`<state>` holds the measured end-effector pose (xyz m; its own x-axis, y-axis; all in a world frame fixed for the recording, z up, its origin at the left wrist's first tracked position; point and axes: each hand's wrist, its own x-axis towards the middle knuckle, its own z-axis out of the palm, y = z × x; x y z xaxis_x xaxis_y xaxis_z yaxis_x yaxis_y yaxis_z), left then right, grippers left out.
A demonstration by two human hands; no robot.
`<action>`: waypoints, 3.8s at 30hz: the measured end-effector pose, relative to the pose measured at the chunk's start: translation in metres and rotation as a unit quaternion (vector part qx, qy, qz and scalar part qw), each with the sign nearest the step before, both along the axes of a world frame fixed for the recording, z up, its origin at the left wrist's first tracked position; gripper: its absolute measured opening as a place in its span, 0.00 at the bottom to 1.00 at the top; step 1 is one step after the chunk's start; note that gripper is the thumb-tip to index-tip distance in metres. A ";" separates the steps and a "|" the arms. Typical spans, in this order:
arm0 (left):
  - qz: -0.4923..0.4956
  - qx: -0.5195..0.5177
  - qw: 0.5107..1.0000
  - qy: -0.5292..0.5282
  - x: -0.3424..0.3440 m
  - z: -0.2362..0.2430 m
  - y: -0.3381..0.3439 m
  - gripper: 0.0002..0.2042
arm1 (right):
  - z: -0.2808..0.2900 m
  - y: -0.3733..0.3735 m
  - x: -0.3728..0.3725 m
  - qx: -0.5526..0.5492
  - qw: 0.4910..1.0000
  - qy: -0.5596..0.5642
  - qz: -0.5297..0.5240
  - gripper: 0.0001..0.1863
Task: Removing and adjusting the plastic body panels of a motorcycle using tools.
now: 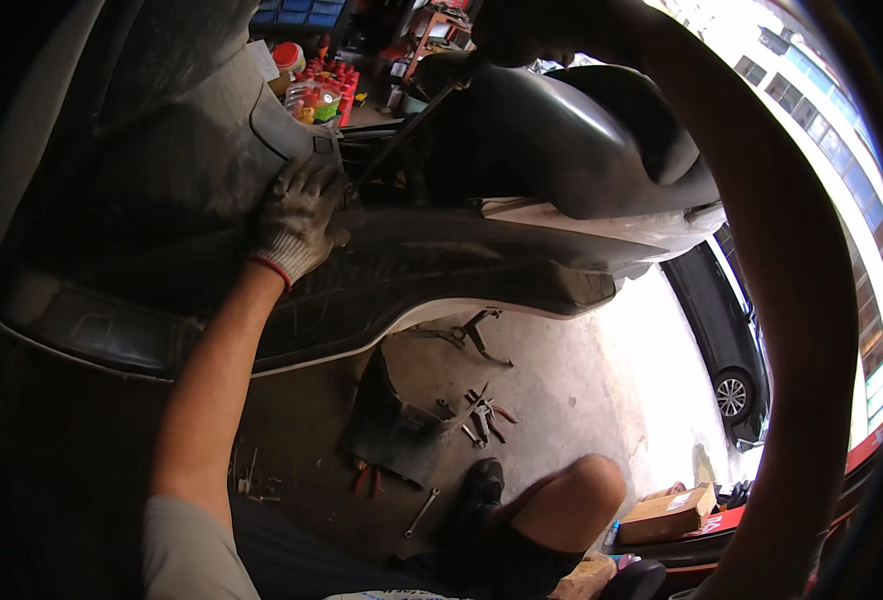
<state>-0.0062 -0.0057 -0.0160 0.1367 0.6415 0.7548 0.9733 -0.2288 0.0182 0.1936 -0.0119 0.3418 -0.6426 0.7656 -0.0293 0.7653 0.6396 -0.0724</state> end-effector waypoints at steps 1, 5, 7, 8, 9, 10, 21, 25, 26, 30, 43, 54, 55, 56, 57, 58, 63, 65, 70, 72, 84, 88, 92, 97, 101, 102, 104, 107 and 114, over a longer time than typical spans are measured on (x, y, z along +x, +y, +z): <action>-0.001 -0.002 1.000 0.000 0.000 -0.001 0.001 0.36 | 0.000 -0.026 -0.002 0.116 0.982 -0.140 0.049 0.08; -0.019 0.000 0.999 0.043 0.003 0.004 0.007 0.36 | -0.011 0.054 0.088 0.132 0.970 -0.114 0.167 0.14; 0.012 0.008 0.998 0.056 -0.034 -0.022 -0.001 0.34 | -0.120 -0.005 0.087 0.029 0.986 -0.106 0.128 0.13; 0.016 0.024 0.998 0.054 -0.036 -0.019 -0.001 0.32 | -0.135 -0.021 0.122 -0.007 0.989 -0.110 0.093 0.13; 0.008 0.036 0.999 0.037 -0.008 -0.002 0.008 0.29 | -0.121 -0.032 0.155 -0.020 0.989 -0.141 0.025 0.13; -0.018 0.049 0.999 0.014 0.014 0.004 0.021 0.29 | -0.110 -0.039 0.182 -0.035 0.984 -0.169 -0.042 0.12; -0.037 0.067 0.996 0.046 0.015 0.001 0.014 0.30 | -0.639 -0.186 0.196 -0.365 0.853 0.255 -0.272 0.17; 0.044 -0.007 0.996 0.072 0.005 -0.007 0.014 0.28 | -0.644 -0.203 0.155 -0.236 0.948 0.002 -0.213 0.20; 0.038 0.006 0.997 0.072 0.008 -0.006 0.014 0.28 | -0.653 -0.191 0.165 -0.225 0.949 0.006 -0.219 0.20; 0.037 0.015 0.996 0.081 0.013 -0.004 0.011 0.28 | -0.647 -0.123 0.200 -0.053 0.946 0.032 -0.320 0.27; 0.020 -0.017 0.999 0.036 0.011 0.003 0.003 0.34 | -0.531 -0.067 0.247 -0.131 0.973 -0.180 -0.067 0.13; -0.051 -0.053 0.990 -0.124 0.009 0.041 0.004 0.20 | -0.213 -0.114 0.278 -0.197 0.980 0.018 0.025 0.10; -0.076 -0.065 0.971 -0.217 0.005 0.048 -0.001 0.19 | -0.196 -0.118 0.264 -0.182 0.982 0.036 0.028 0.11; -0.107 -0.075 0.943 -0.305 0.008 0.060 0.001 0.17 | -0.179 -0.124 0.257 -0.152 0.987 0.042 0.016 0.11; -0.141 -0.042 0.939 -0.311 0.001 0.062 0.002 0.17 | -0.172 -0.126 0.252 -0.137 0.988 0.066 -0.002 0.10; -0.139 -0.039 0.940 -0.310 -0.007 0.066 -0.001 0.17 | -0.167 -0.126 0.244 -0.121 0.988 0.091 -0.017 0.11; -0.310 -0.060 0.774 -0.549 -0.040 0.098 -0.024 0.25 | -0.171 -0.094 0.180 -0.045 0.984 0.164 -0.058 0.09; -0.339 -0.107 0.732 -0.581 -0.043 0.110 -0.036 0.29 | -0.183 -0.065 0.163 -0.048 0.975 0.209 -0.057 0.10; -0.343 -0.112 0.753 -0.550 -0.055 0.120 -0.058 0.28 | -0.188 -0.002 0.100 0.039 0.987 0.151 0.027 0.12; -0.345 -0.100 0.764 -0.536 -0.057 0.117 -0.060 0.26 | -0.182 0.013 0.076 -0.001 0.978 0.188 -0.086 0.16; -0.016 0.049 0.965 -0.256 -0.034 0.102 -0.065 0.27 | -0.159 0.070 0.059 -0.019 0.955 0.291 -0.056 0.17; 0.064 0.090 0.943 -0.314 -0.015 0.092 -0.056 0.15 | -0.165 0.069 0.054 0.010 0.944 0.318 -0.086 0.18; -0.228 -0.070 0.767 -0.596 -0.011 0.075 -0.034 0.18 | -0.169 0.072 0.034 0.043 0.944 0.310 -0.108 0.17; -0.164 -0.096 0.849 -0.493 0.002 0.081 -0.026 0.20 | -0.171 0.086 0.019 0.081 0.941 0.292 -0.152 0.18; -0.108 -0.094 0.858 -0.493 -0.002 0.049 0.011 0.25 | -0.181 0.101 -0.003 0.147 0.933 0.271 -0.187 0.16; -0.117 -0.051 0.847 -0.516 -0.004 0.039 0.018 0.20 | -0.186 0.096 -0.012 0.190 0.925 0.248 -0.214 0.16; -0.103 -0.068 0.853 -0.508 -0.001 0.039 0.015 0.25 | -0.200 0.098 -0.014 0.224 0.923 0.208 -0.233 0.19; 0.012 -0.083 0.908 -0.410 -0.012 0.032 0.006 0.28 | -0.222 0.082 -0.014 0.244 0.934 0.207 -0.159 0.23; 0.061 -0.191 0.928 -0.315 0.006 0.053 0.000 0.27 | -0.269 0.050 0.058 0.350 0.908 0.222 -0.061 0.40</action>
